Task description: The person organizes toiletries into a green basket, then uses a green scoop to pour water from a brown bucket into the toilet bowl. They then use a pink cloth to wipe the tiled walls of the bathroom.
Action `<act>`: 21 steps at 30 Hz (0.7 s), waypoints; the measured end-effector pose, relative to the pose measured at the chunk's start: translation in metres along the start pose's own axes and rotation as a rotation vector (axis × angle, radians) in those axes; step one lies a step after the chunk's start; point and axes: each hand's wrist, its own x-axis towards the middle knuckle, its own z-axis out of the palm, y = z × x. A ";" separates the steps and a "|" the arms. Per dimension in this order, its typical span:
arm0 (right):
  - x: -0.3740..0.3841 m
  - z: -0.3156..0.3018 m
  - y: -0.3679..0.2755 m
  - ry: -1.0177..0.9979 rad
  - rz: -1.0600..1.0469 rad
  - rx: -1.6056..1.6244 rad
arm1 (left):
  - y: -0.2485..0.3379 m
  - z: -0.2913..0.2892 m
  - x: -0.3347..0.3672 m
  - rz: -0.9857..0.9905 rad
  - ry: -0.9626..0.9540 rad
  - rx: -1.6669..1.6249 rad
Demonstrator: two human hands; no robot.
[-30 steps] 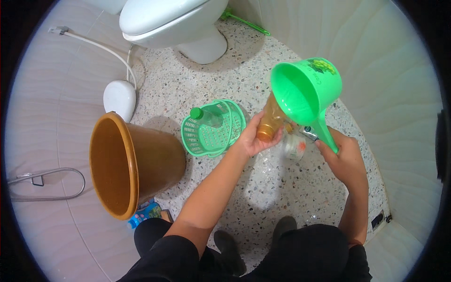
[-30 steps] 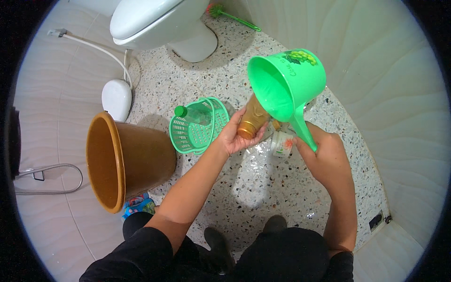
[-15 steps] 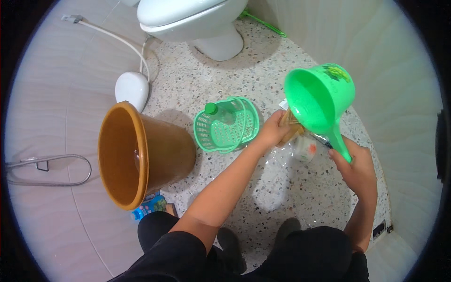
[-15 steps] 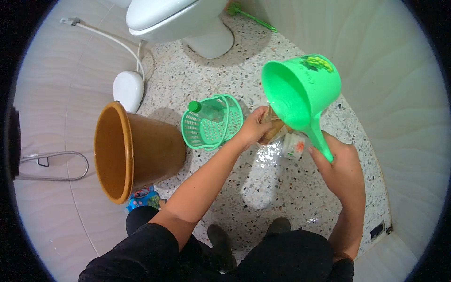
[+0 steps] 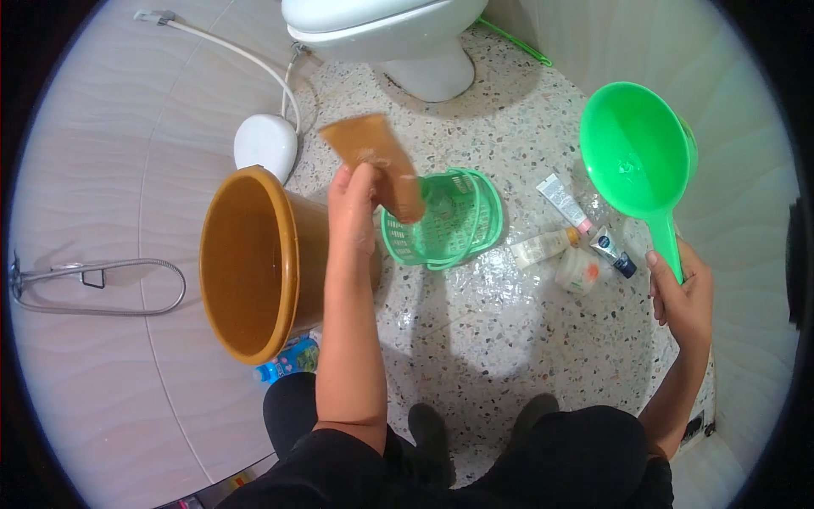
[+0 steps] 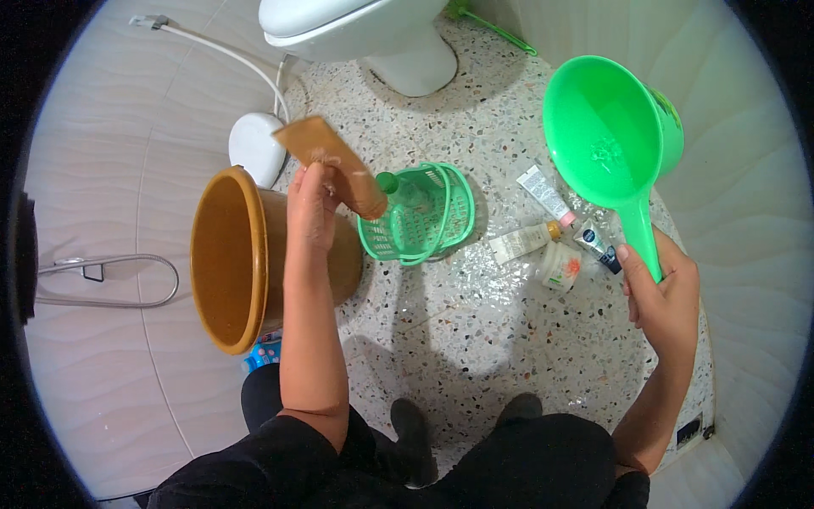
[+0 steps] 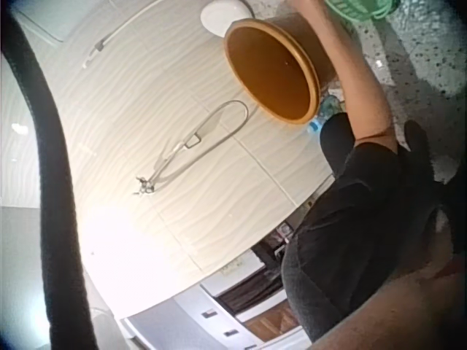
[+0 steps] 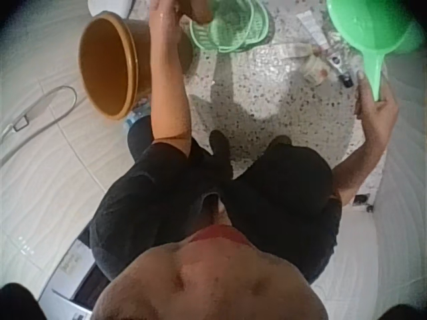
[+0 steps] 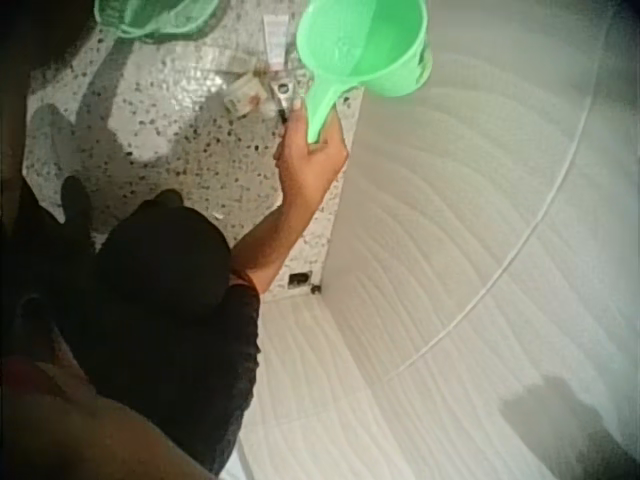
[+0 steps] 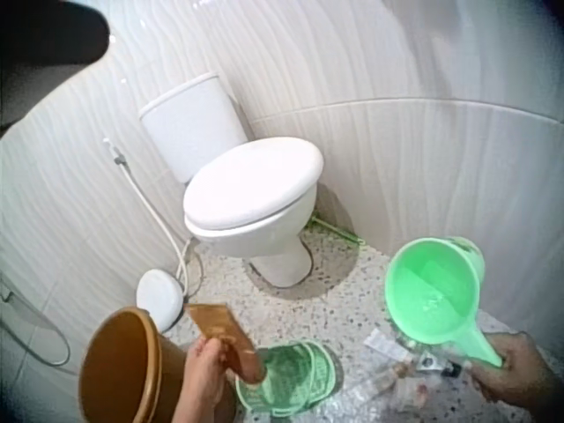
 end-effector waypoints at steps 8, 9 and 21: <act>0.004 0.014 -0.001 -0.073 -0.019 0.013 | -0.108 -0.019 -0.009 0.151 0.454 -0.010; 0.002 0.013 -0.003 -0.078 -0.018 0.018 | -0.124 -0.022 -0.006 0.165 0.493 -0.013; -0.003 0.009 -0.004 -0.090 0.038 0.039 | -0.162 -0.061 0.004 0.028 0.434 0.087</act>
